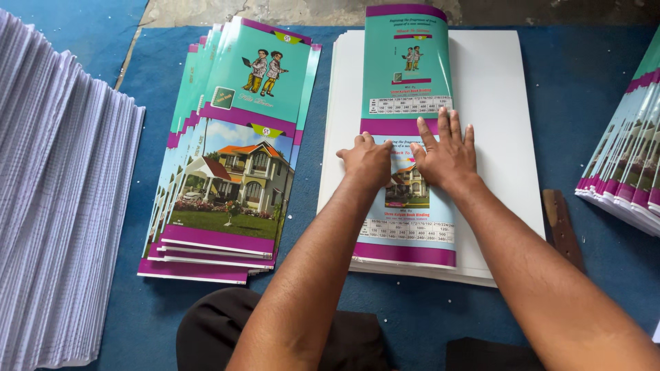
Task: The person sits on the floor and repeatedly folds printed covers over stacks of white paper, then uses a wooden block to press and crease the spine. The person stacks the finished notebooks to the left and continues the same process with additional covers and paper stacks.
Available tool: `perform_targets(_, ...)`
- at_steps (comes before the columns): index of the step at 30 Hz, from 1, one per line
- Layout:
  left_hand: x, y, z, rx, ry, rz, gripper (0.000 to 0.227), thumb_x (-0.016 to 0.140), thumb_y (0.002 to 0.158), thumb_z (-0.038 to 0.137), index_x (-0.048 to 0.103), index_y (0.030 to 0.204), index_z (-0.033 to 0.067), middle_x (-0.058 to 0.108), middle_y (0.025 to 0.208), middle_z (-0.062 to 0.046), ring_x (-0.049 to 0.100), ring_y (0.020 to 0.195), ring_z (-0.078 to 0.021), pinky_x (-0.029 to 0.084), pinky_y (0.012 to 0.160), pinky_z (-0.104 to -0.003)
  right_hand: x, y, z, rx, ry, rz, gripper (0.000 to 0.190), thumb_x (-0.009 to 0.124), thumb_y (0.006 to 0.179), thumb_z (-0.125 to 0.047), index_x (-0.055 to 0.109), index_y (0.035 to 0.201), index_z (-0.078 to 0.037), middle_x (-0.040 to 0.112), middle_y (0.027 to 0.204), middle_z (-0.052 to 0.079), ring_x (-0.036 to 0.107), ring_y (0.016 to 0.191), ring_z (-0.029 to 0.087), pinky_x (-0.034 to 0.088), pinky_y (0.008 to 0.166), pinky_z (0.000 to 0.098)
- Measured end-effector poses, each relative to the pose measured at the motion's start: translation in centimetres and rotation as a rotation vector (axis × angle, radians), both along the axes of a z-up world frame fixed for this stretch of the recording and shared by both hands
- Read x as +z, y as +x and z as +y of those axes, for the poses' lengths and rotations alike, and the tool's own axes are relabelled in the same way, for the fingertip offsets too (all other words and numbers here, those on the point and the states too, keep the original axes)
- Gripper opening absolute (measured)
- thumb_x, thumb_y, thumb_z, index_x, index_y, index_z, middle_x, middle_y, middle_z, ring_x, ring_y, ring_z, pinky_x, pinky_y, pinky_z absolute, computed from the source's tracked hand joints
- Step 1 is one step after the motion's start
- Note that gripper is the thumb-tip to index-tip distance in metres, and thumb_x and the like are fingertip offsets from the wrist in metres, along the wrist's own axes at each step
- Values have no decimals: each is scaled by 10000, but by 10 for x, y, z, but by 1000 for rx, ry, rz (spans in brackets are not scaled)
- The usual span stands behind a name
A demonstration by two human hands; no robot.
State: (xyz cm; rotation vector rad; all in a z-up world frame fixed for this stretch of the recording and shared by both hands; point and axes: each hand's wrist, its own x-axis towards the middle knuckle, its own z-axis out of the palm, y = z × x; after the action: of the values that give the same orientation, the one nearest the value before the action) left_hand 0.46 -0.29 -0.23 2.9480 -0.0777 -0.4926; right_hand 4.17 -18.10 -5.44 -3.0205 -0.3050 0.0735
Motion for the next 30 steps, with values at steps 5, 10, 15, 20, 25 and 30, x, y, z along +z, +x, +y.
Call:
perform_targets(5, -3, 6, -5, 0, 46, 45, 831, 887, 763, 346, 476, 1485, 338, 304, 1626, -183, 317, 1489, -305, 325, 1085, -745, -7, -5, -1, -22, 14, 1, 680, 287, 988, -622, 239, 1611, -356, 67, 1703, 146, 13, 1564, 332, -6, 1221, 601)
perform_targets(10, -1, 6, -6, -17, 58, 63, 831, 895, 752, 404, 498, 1478, 325, 313, 1623, -200, 316, 1492, -317, 311, 1099, -736, -14, -6, -2, -31, 24, 10, 682, 241, 980, -637, 215, 1604, -364, 37, 1704, 125, -8, 1561, 313, -40, 1199, 634)
perform_targets(15, 2, 5, -7, -24, 76, 57, 772, 863, 788, 434, 517, 1465, 302, 333, 1616, -203, 332, 1487, -324, 315, 1104, -727, -19, -5, -4, -22, 45, 17, 683, 236, 987, -644, 210, 1609, -362, 15, 1703, 118, -28, 1567, 311, -63, 1195, 647)
perform_targets(20, 5, 5, -8, -20, 78, 74, 788, 854, 798, 441, 498, 1483, 282, 323, 1618, -217, 334, 1482, -335, 301, 1122, -710, -22, 6, -12, -32, 128, 113, 713, 287, 966, -676, 202, 1606, -374, -32, 1714, 93, -59, 1578, 294, -80, 1198, 650)
perform_targets(25, 3, 6, -9, -21, 85, 71, 775, 841, 819, 372, 477, 1500, 300, 323, 1619, -208, 336, 1482, -325, 297, 1129, -701, -23, 29, -43, 17, 331, 138, 630, 485, 974, -531, 453, 1508, -199, 180, 1699, 135, 203, 1538, 322, 164, 1239, 523)
perform_targets(30, -1, 9, -10, -9, 75, 72, 754, 823, 839, 332, 471, 1505, 301, 308, 1625, -209, 322, 1488, -333, 292, 1128, -700, -7, 16, -104, 113, 426, -10, 495, 599, 992, -354, 625, 1402, -78, 455, 1557, 209, 405, 1476, 374, 314, 1209, 454)
